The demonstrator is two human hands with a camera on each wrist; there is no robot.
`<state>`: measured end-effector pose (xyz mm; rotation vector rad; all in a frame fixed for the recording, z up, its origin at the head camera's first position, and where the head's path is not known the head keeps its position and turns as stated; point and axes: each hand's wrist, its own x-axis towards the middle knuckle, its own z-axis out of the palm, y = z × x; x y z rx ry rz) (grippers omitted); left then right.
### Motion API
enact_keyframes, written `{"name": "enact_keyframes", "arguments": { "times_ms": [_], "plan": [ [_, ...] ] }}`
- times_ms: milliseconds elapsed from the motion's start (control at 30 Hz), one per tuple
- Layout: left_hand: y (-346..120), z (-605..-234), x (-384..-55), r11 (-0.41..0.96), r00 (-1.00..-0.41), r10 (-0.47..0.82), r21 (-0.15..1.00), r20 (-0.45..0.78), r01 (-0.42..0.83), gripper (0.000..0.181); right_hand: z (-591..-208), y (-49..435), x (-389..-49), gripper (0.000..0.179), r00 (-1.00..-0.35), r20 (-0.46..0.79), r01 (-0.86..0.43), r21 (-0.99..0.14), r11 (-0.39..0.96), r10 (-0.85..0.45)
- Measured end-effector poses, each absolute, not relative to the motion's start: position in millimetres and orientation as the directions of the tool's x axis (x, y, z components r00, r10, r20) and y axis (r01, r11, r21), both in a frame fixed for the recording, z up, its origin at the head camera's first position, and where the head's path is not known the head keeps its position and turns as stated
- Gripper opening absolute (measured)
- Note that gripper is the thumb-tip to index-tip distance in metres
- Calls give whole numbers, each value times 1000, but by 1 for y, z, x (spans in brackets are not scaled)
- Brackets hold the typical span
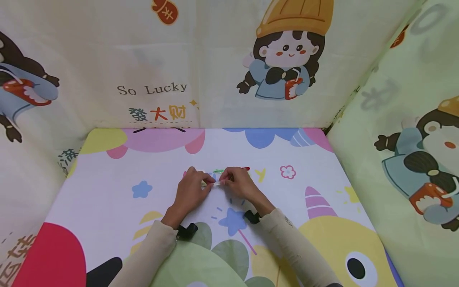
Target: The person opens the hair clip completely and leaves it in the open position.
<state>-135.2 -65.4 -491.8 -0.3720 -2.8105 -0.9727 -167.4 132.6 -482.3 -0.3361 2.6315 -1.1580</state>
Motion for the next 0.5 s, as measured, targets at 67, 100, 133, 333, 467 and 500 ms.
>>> {"name": "enact_keyframes", "arguments": {
  "times_ms": [67, 100, 133, 333, 467, 500],
  "plan": [
    [-67, -489, -136, 719, -963, 171, 642, 207, 266, 13, -481, 133, -167, 3, -948, -106, -109, -777, 620, -300],
    [-68, -488, -136, 696, -965, 166, 669, 204, 261, 13, -481, 133, -167, 4, -951, -95, -108, -792, 601, -296],
    [-68, -486, -136, 674, -965, 164, 691, 204, 261, 13, -480, 133, -166, 4, -953, -85, -107, -805, 584, -292],
    [-74, -482, -136, 565, -974, 158, 794, 164, 225, 13, -477, 134, -166, 5, -958, -18, -134, -854, 503, -286],
    [-78, -480, -135, 470, -983, 145, 867, 110, 167, 15, -472, 133, -165, 4, -957, 22, -156, -880, 448, -289],
    [-79, -480, -135, 433, -986, 141, 890, 89, 142, 16, -470, 133, -165, 5, -957, 28, -156, -888, 433, -288]
  ]
}}
